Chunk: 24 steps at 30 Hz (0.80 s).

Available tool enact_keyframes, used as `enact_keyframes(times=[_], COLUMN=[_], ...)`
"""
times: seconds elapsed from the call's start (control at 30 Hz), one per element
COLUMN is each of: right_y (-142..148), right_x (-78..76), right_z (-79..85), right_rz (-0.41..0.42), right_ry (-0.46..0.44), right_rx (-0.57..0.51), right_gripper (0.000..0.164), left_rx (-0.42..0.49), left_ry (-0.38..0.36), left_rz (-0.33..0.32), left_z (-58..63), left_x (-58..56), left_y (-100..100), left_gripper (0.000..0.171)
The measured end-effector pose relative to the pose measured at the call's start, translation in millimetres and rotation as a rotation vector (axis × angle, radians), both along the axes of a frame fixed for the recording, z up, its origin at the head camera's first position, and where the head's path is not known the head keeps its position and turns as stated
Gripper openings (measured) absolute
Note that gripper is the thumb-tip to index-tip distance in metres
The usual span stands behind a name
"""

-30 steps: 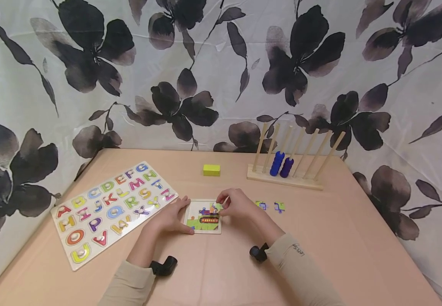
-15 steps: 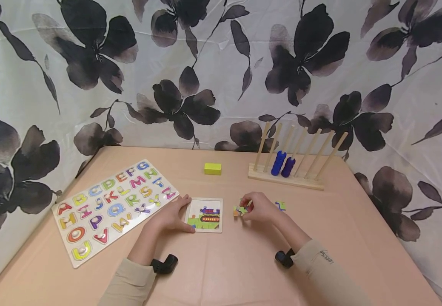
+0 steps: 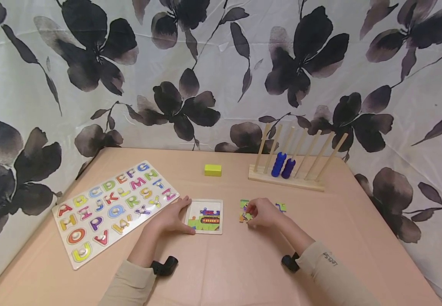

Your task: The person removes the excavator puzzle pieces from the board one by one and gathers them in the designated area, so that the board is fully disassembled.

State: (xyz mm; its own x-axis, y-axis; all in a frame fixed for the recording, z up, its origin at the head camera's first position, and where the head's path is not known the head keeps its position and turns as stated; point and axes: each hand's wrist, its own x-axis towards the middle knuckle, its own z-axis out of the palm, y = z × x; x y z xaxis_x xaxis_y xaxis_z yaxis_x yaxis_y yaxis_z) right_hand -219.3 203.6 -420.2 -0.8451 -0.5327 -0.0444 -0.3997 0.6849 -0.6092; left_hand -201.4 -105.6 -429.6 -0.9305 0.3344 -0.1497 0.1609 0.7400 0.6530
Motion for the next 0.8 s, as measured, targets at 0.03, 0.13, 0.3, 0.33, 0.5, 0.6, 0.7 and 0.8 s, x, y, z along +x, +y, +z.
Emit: enact_keyframes(times=[0.03, 0.13, 0.3, 0.33, 0.5, 0.6, 0.7, 0.8], right_y=[0.5, 1.2, 2.1, 2.2, 2.8, 3.3, 3.6, 3.0], right_x=[0.4, 1.3, 1.6, 1.7, 1.8, 1.6, 1.9, 2.7], right_z=[-0.9, -3.5, -5.4, -5.6, -6.3, -6.3, -5.7, -5.8], right_rz=[-0.001, 0.005, 0.011, 0.011, 0.018, 0.017, 0.013, 0.005], right_ry=[0.0, -0.002, -0.001, -0.001, 0.007, 0.014, 0.02, 0.026], right_rx=[-0.001, -0.01, -0.022, -0.025, -0.036, -0.04, -0.042, -0.047], right_gripper=[0.022, 0.022, 0.022, 0.023, 0.022, 0.022, 0.022, 0.022], left_rx=[-0.002, -0.001, 0.0, -0.002, -0.01, -0.014, -0.011, -0.01], left_ry=[0.0, -0.006, -0.01, -0.011, -0.007, -0.001, -0.002, -0.004], left_rz=[-0.001, 0.002, 0.002, 0.001, 0.003, 0.002, 0.0, 0.0], left_z=[-0.2, -0.5, -1.9, -2.1, -1.6, -1.1, -0.6, -0.6], left_x=[0.1, 0.8, 1.0, 1.0, 0.9, 0.6, 0.1, -0.4], left_y=[0.1, 0.0, -0.3, -0.4, -1.0, -1.2, -0.8, -0.3], left_gripper=[0.1, 0.1, 0.1, 0.1, 0.101, 0.101, 0.1, 0.1])
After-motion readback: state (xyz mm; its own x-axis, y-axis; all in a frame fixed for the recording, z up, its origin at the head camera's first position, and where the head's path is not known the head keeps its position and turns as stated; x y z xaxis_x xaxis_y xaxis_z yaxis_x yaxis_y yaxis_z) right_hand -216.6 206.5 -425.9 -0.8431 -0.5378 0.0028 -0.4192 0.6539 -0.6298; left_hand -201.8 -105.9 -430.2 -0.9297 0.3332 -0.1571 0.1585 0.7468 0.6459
